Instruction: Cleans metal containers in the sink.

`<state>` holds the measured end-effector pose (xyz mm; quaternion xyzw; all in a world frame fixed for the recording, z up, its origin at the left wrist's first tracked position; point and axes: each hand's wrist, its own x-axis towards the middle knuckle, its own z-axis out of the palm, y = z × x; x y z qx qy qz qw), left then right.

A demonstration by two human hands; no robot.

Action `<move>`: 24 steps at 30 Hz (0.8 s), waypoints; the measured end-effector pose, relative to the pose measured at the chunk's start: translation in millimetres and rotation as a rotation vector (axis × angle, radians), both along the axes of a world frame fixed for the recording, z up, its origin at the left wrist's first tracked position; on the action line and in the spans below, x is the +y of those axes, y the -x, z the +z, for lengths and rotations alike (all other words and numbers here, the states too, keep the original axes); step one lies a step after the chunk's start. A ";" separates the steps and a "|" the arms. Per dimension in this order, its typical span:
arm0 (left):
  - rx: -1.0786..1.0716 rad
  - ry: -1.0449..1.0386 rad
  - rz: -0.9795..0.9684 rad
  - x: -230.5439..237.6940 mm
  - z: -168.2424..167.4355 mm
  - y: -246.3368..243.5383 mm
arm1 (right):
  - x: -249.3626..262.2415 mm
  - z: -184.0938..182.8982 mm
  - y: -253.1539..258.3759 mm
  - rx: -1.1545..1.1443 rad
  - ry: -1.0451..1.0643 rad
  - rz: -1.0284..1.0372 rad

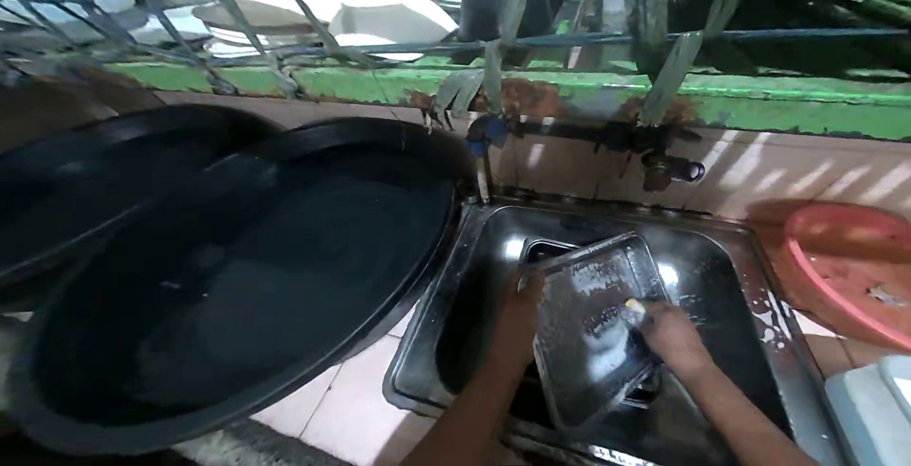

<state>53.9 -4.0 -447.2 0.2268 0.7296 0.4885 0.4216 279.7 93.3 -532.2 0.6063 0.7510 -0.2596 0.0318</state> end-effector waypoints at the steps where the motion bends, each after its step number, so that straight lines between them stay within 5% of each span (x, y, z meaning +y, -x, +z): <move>1: -0.014 -0.005 0.011 0.8 -1.9 -3.2 | -12.8 5.9 11.4 0.091 -0.044 -0.023; 6: -0.096 0.009 -0.019 0.2 -10.4 -9.9 | -55.8 25.1 66.4 0.343 -0.219 0.159; 13: -0.145 0.122 -0.102 -8.7 -7.8 3.9 | 37.9 11.2 15.4 -0.106 -0.146 0.136; 18: -0.129 0.116 -0.073 -8.1 -14.5 12.3 | 22.7 26.6 22.8 -0.330 0.113 0.221; 24: -0.100 0.167 -0.039 -16.1 -33.5 16.1 | -2.6 2.8 10.3 -0.390 0.293 0.315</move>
